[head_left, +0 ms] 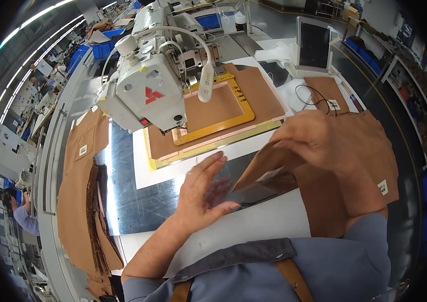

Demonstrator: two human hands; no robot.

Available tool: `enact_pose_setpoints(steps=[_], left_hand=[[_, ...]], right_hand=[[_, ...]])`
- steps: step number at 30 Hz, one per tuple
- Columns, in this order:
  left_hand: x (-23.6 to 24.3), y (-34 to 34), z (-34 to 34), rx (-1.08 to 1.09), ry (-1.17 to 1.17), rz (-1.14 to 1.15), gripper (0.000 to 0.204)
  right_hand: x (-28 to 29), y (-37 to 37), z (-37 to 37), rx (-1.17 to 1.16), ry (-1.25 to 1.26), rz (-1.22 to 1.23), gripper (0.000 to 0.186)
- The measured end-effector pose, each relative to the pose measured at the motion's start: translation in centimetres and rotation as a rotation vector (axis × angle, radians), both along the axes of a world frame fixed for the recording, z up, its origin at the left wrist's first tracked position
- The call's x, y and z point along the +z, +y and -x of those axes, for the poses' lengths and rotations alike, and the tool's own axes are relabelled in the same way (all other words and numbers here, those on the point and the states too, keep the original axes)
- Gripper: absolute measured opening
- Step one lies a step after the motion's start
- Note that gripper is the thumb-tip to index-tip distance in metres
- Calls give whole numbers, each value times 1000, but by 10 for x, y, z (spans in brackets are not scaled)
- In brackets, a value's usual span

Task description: Sewing labels onto leather pieces using an industrial sewing machine.

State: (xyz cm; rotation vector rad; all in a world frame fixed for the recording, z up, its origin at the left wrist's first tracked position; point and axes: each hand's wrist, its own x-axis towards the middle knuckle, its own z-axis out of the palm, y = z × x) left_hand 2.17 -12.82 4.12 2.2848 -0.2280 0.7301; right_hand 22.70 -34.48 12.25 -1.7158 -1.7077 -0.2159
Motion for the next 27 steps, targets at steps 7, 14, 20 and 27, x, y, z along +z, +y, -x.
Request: enact_pose_setpoints(steps=[7, 14, 20, 27], left_hand=[[2, -21, 4, 85, 436, 311, 25], [-15, -4, 2, -64, 521, 625, 45], [-35, 12, -49, -325, 739, 863, 54], [-44, 57, -69, -174, 795, 934, 55]], right_hand=[[-32, 51, 19, 110, 482, 134, 12], [-36, 65, 12, -46, 592, 93, 16], [-45, 116, -52, -234, 350, 87, 14], [-117, 225, -109, -147, 419, 151, 25]])
